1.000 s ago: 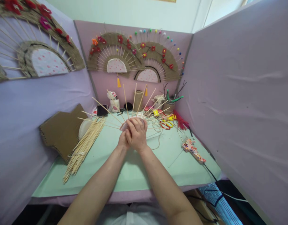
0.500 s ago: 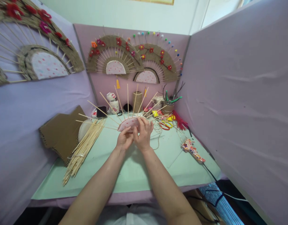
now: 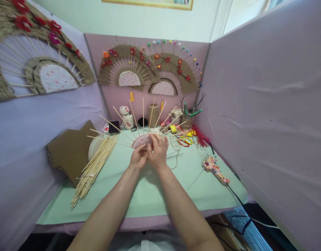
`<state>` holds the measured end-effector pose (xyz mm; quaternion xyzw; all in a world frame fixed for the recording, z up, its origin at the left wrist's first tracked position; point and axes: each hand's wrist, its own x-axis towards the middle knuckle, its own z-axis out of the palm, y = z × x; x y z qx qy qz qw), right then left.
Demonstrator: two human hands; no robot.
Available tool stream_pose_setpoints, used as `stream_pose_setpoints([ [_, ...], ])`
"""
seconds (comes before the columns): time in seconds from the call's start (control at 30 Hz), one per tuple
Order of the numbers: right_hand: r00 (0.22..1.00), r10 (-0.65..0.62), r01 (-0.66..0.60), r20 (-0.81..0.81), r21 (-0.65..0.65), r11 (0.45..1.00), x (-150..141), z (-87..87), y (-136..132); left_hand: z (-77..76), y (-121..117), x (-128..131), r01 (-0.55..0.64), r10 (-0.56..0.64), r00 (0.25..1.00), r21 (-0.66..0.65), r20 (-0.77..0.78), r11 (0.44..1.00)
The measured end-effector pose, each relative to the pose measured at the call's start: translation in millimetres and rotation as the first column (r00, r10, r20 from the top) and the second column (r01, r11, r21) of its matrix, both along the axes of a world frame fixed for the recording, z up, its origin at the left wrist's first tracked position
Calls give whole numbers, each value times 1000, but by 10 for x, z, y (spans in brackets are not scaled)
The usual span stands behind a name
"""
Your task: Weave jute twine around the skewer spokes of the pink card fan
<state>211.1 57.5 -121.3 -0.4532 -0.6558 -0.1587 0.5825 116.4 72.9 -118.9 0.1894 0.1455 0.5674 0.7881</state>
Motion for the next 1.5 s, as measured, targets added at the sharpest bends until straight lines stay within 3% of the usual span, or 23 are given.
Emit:
stream_pose_setpoints([
  [0.23,1000,-3,2,-17,-29,1000,3,0,-6,48,-23,-1,-18,18,1000,-22,2,1000],
  [0.37,999,-15,16,-30,35,999,-6,11,-47,35,-11,3,-16,16,1000,1,-16,1000],
  [0.47,999,12,-16,41,79,997,-54,35,-112,22,-6,3,-29,30,998,19,-49,999],
  [0.6,992,61,-71,114,90,993,-137,58,-169,35,-29,7,50,-48,992,20,-117,999],
  [0.83,990,57,-66,127,72,995,-153,53,-148,58,-88,43,8,2,997,128,-72,992],
  [0.93,991,48,-56,125,65,996,-149,52,-141,33,-83,46,48,-37,997,171,-69,984],
  [1.1,990,47,-59,135,82,995,-151,27,-146,-2,-42,29,84,-76,995,111,-72,990],
  [1.23,998,19,-26,65,116,993,-113,-25,-123,3,15,-10,18,-18,1000,-18,-23,1000],
  [1.5,963,-28,46,-268,60,997,-4,-102,25,65,93,-64,-177,195,973,-144,125,974],
])
